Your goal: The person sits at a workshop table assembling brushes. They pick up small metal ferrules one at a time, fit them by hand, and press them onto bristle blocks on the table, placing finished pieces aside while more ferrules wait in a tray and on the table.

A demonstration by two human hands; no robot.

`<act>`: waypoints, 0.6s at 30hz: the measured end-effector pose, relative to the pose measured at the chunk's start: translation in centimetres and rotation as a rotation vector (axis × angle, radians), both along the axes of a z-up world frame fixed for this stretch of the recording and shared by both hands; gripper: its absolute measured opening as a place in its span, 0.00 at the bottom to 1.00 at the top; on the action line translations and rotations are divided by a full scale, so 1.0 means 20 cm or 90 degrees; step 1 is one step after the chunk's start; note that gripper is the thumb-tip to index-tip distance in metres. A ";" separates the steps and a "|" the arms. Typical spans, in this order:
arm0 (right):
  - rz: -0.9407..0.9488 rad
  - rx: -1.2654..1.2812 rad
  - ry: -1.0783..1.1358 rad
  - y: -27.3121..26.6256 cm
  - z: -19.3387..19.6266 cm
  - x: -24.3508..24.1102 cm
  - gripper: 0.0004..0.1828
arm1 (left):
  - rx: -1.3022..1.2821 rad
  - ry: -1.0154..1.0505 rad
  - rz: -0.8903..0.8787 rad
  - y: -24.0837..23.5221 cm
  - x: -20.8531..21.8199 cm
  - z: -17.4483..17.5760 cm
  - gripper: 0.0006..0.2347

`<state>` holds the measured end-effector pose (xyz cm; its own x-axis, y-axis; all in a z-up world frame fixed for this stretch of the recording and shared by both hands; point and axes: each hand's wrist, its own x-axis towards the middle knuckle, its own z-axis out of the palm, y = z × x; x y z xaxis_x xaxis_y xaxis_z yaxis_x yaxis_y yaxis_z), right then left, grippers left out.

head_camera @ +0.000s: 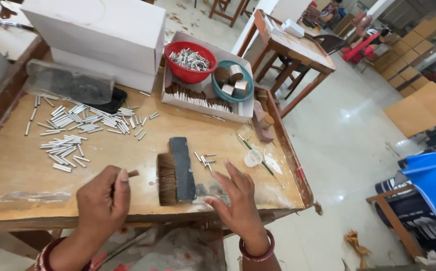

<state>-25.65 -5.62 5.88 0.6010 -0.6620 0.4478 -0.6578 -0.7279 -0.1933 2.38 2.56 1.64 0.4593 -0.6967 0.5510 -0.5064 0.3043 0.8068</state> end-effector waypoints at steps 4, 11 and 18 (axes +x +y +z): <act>0.062 0.060 -0.146 -0.24 0.03 0.08 0.33 | 0.040 0.017 0.037 -0.05 0.08 -0.03 0.12; -0.021 0.083 -0.134 -1.00 0.20 0.53 0.42 | 0.093 0.220 -0.084 -0.08 0.15 -0.14 0.15; -0.120 0.075 -0.040 -1.54 0.19 0.72 0.31 | 0.137 0.318 -0.124 -0.10 0.20 -0.30 0.17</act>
